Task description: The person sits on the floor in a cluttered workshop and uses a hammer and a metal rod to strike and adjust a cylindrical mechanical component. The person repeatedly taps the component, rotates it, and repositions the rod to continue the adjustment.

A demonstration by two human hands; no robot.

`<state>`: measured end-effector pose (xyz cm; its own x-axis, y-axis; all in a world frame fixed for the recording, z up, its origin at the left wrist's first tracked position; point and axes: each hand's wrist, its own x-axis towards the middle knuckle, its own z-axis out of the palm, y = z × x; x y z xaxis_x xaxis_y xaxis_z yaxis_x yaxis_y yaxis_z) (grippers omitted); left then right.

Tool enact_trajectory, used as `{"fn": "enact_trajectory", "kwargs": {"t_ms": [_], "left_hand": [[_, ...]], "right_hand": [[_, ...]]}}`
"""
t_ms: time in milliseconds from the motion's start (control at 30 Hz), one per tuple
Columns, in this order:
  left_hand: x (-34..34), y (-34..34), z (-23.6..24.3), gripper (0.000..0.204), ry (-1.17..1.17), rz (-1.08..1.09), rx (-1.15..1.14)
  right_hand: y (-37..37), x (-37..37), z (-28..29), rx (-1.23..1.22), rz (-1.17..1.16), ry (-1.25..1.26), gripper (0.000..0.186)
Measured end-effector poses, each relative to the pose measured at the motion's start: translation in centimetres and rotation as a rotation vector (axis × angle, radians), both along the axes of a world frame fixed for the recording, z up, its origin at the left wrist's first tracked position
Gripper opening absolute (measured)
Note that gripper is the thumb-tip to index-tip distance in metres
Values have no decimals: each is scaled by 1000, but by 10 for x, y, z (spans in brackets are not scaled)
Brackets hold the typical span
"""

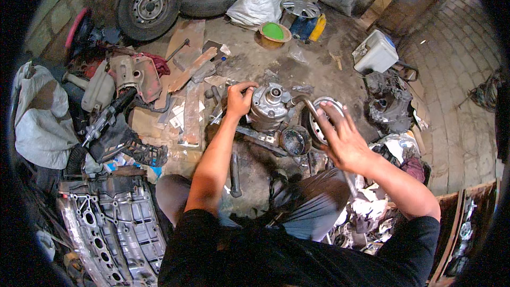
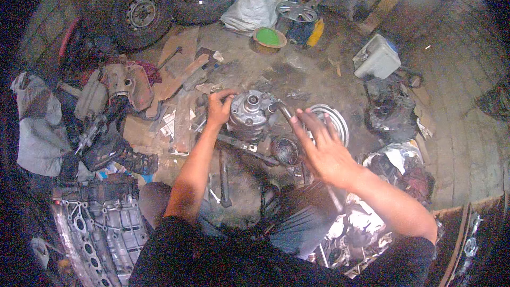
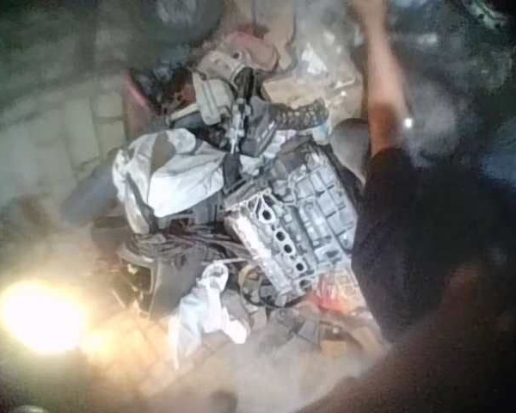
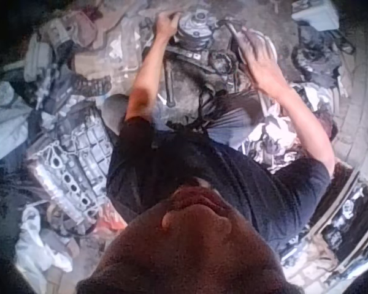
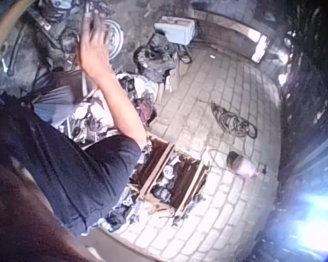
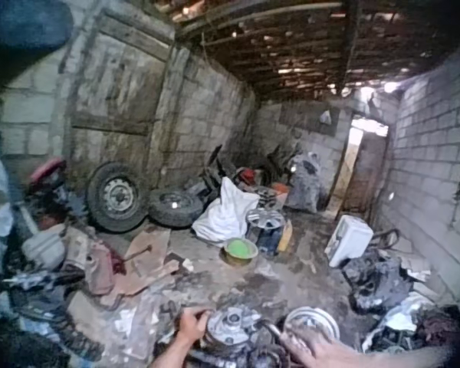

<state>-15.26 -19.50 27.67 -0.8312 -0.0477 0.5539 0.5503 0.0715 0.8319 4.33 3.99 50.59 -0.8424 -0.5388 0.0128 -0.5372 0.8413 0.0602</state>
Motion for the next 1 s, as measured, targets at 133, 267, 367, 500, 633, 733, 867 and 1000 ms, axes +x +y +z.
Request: {"fn": "enact_trajectory", "kwargs": {"t_ms": [133,267,367,500,633,733,867,1000], "left_hand": [[5,3,9,18,-3,5,-8],[8,0,12,18,13,17,14],[6,2,13,19,37,-1,30],[5,-2,9,19,14,10,18],[4,2,6,19,-12,24,27],[2,-1,6,19,12,24,22],[6,-1,6,17,-28,7,12],[16,2,2,23,23,1,324]], "right_hand": [[46,-34,-15,428,-32,167,73],[49,-84,-3,552,-13,371,40],[41,-136,-9,573,-292,110,20],[16,-196,-22,387,-164,198,10],[-12,-255,-27,215,1,-49,15],[-62,-278,-16,197,21,-374,51],[-136,-243,-41,-114,114,-319,61],[-156,-173,-41,-36,186,-402,50]]}}
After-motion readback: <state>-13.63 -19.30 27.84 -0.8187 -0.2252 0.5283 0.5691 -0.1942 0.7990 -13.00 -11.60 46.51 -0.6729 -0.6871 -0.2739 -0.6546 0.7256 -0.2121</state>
